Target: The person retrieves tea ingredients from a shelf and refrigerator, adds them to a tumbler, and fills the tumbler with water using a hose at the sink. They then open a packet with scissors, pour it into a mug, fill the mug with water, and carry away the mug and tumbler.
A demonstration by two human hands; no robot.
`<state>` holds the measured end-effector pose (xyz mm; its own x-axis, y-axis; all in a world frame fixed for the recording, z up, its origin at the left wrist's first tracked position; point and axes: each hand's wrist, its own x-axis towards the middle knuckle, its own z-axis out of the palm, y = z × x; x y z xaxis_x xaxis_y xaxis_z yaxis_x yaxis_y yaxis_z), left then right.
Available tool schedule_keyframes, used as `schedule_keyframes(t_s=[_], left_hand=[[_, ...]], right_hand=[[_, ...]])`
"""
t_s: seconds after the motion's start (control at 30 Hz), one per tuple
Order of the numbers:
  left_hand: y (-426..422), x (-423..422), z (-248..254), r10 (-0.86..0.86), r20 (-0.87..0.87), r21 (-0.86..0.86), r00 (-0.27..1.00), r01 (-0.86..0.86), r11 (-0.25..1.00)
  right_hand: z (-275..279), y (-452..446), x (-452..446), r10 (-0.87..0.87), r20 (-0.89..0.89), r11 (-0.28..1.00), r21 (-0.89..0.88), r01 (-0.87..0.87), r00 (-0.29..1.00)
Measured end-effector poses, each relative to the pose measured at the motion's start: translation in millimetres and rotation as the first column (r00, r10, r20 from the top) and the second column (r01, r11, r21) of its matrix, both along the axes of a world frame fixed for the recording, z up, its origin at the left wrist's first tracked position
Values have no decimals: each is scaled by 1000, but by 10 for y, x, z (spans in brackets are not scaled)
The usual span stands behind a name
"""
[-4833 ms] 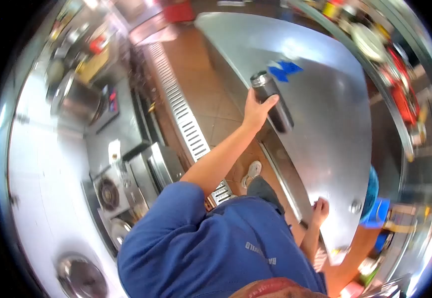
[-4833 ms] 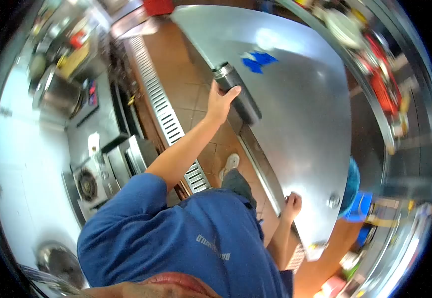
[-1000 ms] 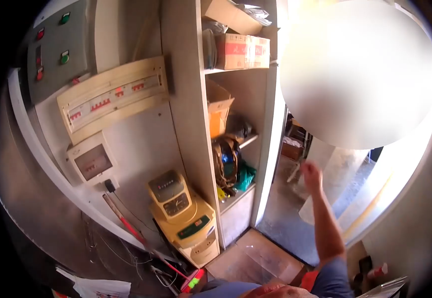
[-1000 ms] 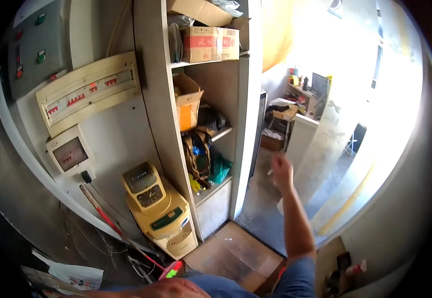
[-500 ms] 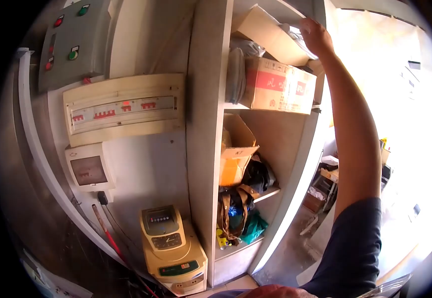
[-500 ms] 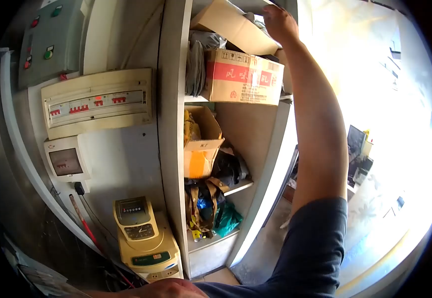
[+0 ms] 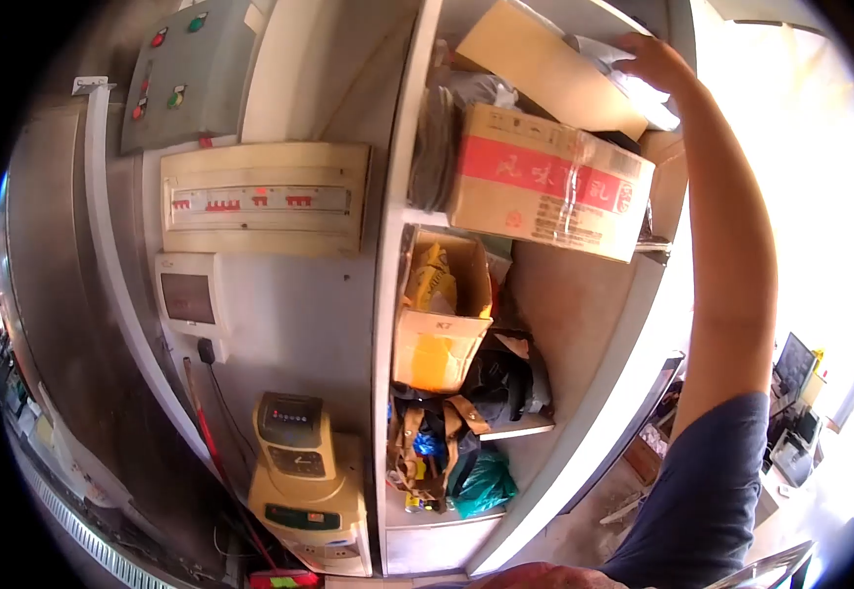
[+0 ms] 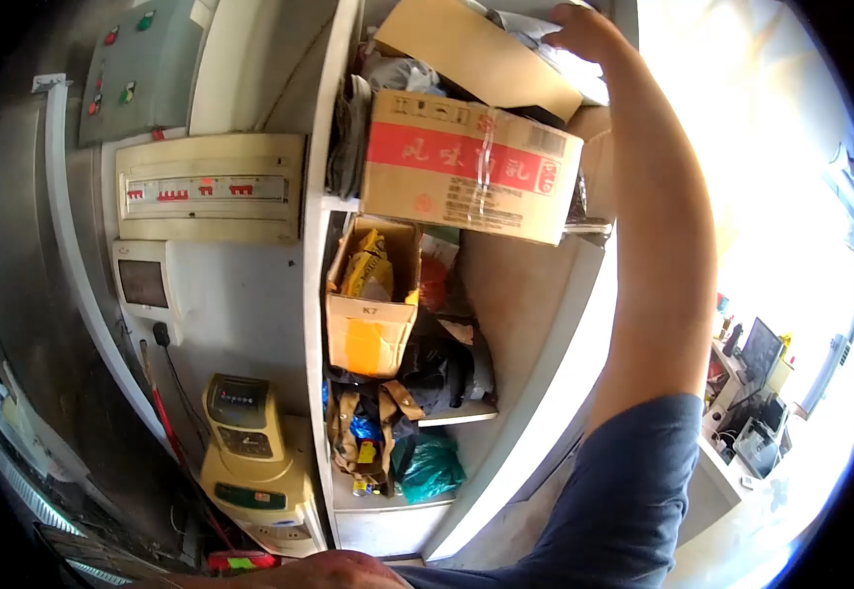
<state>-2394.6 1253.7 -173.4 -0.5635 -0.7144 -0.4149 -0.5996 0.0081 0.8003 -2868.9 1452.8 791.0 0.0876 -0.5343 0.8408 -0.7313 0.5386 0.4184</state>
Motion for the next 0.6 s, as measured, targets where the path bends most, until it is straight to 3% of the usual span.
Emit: schedule_keyframes(t_s=[0.07,0.2,0.23,0.3,0.33,0.37,0.5,0.53,0.57,0.6], left_hand=[[220,33,-79,65,10,4,998,-65,998],[683,123,-218,187,20,4,982,-187,982],[800,139,-245,214,14,3,977,-214,977],[992,171,-294,260,-3,-13,966,-260,965],[1073,178,-318,278,-19,-30,961,-278,960],[1132,170,-324,290,-48,-53,956,-293,955],[979,-41,-113,269,-304,-297,914,-359,885],[887,-133,43,235,-369,-368,899,-373,852],[909,-282,483,230,-415,-428,880,-412,805],[884,-461,1024,220,-460,-481,860,-449,753]], right_hand=[[-32,173,-188,23,166,997,-71,-11,986],[-3,303,-201,-9,347,1000,-2,10,938],[14,346,-215,-146,136,970,217,114,980],[-89,415,-136,-223,-102,885,397,245,969],[-189,425,-84,-123,300,972,229,54,946],[-273,454,-24,57,631,998,-10,-65,773],[-367,562,-101,109,465,980,100,-174,879],[-341,557,-271,151,318,974,112,-195,936],[-325,574,-386,188,165,970,127,-209,968],[-351,631,-341,179,170,971,128,-202,969]])
